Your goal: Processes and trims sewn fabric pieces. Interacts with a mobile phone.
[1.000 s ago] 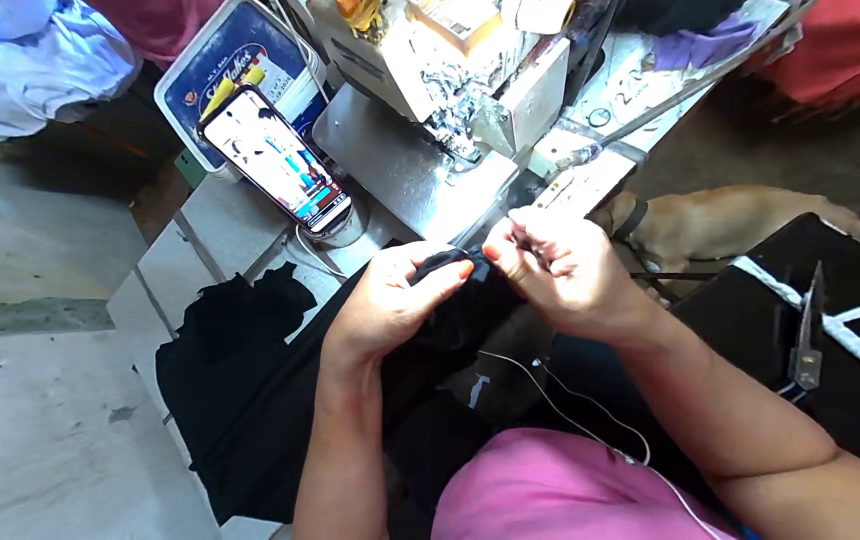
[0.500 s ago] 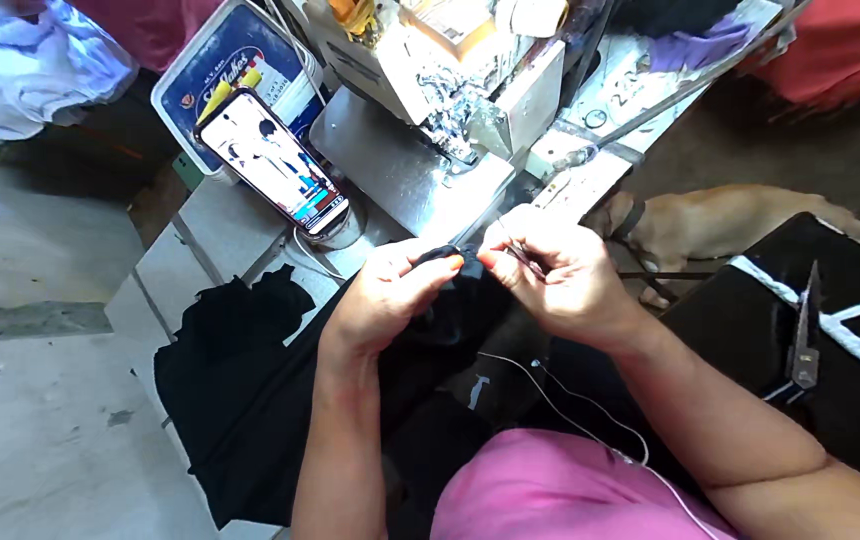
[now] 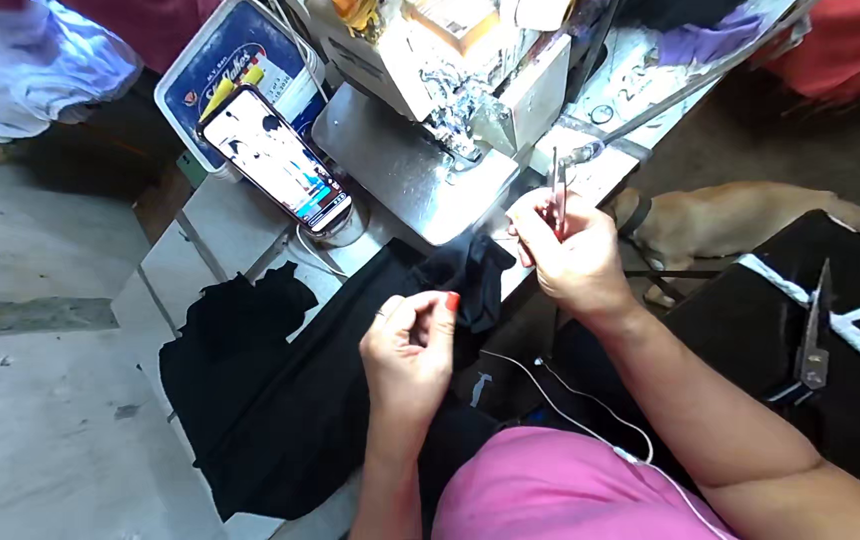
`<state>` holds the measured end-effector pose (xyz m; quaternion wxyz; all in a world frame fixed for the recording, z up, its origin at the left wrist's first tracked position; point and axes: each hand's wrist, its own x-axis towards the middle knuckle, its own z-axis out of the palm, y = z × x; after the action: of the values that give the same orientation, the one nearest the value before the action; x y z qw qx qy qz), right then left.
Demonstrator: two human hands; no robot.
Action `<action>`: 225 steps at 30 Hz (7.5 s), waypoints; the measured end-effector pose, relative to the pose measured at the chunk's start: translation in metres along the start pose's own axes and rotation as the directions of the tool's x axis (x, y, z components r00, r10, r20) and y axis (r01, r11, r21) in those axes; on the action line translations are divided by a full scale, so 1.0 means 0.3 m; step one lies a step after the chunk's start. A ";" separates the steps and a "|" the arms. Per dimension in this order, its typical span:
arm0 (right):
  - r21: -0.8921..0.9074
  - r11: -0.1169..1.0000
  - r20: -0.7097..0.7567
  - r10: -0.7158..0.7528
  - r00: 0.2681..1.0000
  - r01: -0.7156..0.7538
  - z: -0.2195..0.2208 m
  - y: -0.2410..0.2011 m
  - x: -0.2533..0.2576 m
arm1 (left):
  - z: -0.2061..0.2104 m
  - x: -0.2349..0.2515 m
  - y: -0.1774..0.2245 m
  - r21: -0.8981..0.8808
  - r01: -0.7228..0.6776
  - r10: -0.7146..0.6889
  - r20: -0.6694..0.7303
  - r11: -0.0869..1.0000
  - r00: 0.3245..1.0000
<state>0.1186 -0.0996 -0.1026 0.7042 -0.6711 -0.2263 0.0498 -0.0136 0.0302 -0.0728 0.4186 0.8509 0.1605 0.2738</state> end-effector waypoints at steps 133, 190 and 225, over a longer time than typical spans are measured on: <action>0.028 0.985 -0.003 -0.169 0.986 0.169 0.015 -0.054 0.078 | 0.091 0.261 -0.053 -0.522 0.069 0.128 0.332 0.850 0.935; 0.605 0.464 0.569 0.317 0.759 -0.647 0.014 -0.131 -0.070 | 0.141 0.172 0.018 -0.574 0.176 -0.167 0.069 0.800 0.984; 0.004 0.990 0.217 0.139 0.966 -0.143 0.007 -0.060 -0.059 | 0.153 0.146 0.017 -0.184 -0.116 0.102 -0.082 0.976 0.991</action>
<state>0.0977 -0.1061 -0.0896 0.6768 -0.6690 -0.2527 0.1746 0.0490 0.0205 -0.0773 0.4754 0.8046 0.1019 0.3408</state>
